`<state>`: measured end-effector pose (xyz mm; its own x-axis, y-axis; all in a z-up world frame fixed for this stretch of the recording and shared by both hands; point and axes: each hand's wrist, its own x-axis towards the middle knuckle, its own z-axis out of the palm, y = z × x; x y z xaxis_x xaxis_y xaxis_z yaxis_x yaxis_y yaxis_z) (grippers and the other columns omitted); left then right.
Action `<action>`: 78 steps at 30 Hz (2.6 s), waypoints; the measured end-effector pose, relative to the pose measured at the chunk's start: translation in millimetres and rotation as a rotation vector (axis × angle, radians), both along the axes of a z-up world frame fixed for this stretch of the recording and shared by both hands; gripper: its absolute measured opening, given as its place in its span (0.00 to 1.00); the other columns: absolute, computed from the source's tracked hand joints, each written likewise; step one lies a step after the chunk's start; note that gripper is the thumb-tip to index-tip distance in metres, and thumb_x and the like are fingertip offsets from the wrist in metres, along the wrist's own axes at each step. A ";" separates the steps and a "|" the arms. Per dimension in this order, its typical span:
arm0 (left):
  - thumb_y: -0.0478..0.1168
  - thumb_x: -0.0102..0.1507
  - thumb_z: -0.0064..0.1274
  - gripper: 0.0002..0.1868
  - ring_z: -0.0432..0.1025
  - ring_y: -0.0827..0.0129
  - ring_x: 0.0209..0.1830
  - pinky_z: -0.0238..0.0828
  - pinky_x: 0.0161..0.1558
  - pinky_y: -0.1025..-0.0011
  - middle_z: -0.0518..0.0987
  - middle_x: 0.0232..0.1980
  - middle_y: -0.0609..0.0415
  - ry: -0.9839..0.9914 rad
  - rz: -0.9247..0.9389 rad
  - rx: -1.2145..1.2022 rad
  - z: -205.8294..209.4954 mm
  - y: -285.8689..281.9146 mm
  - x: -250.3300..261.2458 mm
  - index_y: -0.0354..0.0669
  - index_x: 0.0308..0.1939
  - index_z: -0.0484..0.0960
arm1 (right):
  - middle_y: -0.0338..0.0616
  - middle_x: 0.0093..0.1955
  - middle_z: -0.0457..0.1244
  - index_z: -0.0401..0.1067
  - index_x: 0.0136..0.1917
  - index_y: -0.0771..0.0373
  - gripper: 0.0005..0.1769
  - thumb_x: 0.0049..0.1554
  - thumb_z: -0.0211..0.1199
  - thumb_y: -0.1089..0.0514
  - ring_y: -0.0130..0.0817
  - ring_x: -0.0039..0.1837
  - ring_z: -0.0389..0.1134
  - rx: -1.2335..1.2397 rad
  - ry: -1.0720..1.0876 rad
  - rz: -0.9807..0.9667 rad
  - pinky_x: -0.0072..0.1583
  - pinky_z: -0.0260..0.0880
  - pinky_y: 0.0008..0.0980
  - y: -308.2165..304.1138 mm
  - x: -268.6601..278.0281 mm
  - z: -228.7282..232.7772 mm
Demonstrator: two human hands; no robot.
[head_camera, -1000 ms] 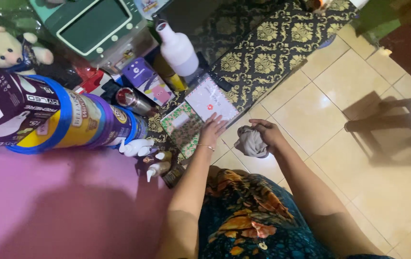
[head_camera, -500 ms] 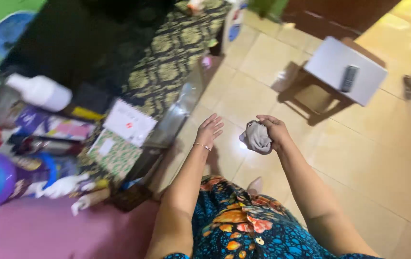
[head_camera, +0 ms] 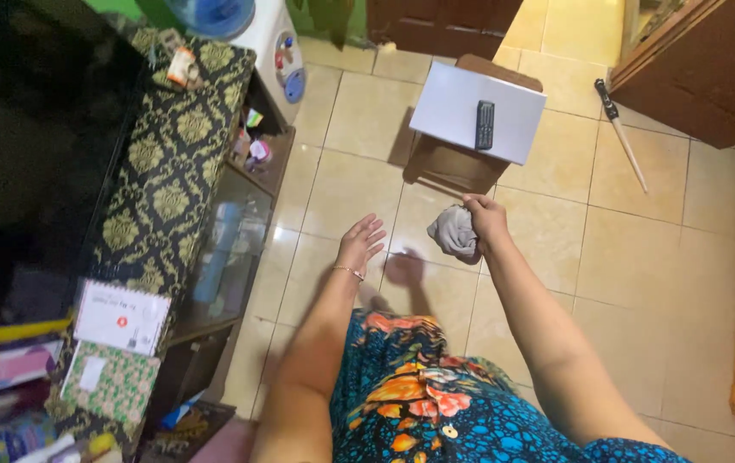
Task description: The person wipes a desk surface and a laptop with a cloth, then places a notebook and a remote control on the desk. They also wipe a small stool and a water dispenser, and briefly open a drawer to place a notebook inside before closing it.
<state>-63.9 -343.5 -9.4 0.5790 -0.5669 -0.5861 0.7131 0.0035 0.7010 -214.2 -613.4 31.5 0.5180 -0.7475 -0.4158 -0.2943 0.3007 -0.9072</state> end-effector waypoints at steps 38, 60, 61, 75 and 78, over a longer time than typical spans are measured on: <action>0.42 0.70 0.47 0.21 0.76 0.70 0.55 0.72 0.52 0.70 0.81 0.62 0.59 0.072 0.303 0.311 -74.5 -254.9 2.6 0.49 0.68 0.74 | 0.57 0.60 0.69 0.61 0.67 0.66 0.44 0.51 0.72 0.36 0.54 0.63 0.71 -0.292 1.013 0.571 0.63 0.70 0.47 -289.5 167.6 -157.5; 0.49 0.72 0.52 0.22 0.79 0.63 0.52 0.74 0.59 0.70 0.85 0.52 0.43 -0.595 0.651 0.207 -8.5 -168.6 -22.8 0.35 0.62 0.75 | 0.51 0.50 0.72 0.73 0.58 0.62 0.25 0.53 0.69 0.47 0.38 0.53 0.74 -0.322 -0.073 1.351 0.54 0.72 0.36 -55.5 124.6 2.1; 0.49 0.72 0.52 0.22 0.79 0.63 0.52 0.74 0.59 0.70 0.85 0.52 0.43 -0.598 0.664 0.208 14.0 -151.8 -26.8 0.35 0.62 0.75 | 0.51 0.50 0.72 0.73 0.58 0.62 0.25 0.53 0.69 0.47 0.38 0.53 0.74 -0.327 -0.078 1.363 0.54 0.72 0.36 -46.0 124.8 37.4; 0.59 0.76 0.31 0.31 0.84 0.66 0.50 0.84 0.50 0.67 0.84 0.56 0.51 0.084 1.061 -0.664 143.8 46.3 -130.2 0.43 0.74 0.68 | 0.60 0.68 0.60 0.71 0.67 0.63 0.43 0.42 0.79 0.46 0.54 0.70 0.59 -1.078 -1.040 1.471 0.70 0.55 0.51 191.7 43.6 230.1; 0.72 0.68 0.29 0.39 0.76 0.63 0.22 0.75 0.23 0.68 0.81 0.35 0.45 -0.310 0.772 -0.241 109.6 93.4 -157.7 0.44 0.62 0.72 | 0.65 0.70 0.60 0.73 0.64 0.64 0.36 0.44 0.78 0.50 0.57 0.71 0.60 -0.979 -0.985 1.345 0.70 0.59 0.45 231.5 41.8 208.1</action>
<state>-221.5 -250.1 100.2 0.9669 -0.0376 -0.2523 0.2265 0.5816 0.7813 -172.4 -381.9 239.5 0.6178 0.5229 0.5873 0.7767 -0.2888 -0.5598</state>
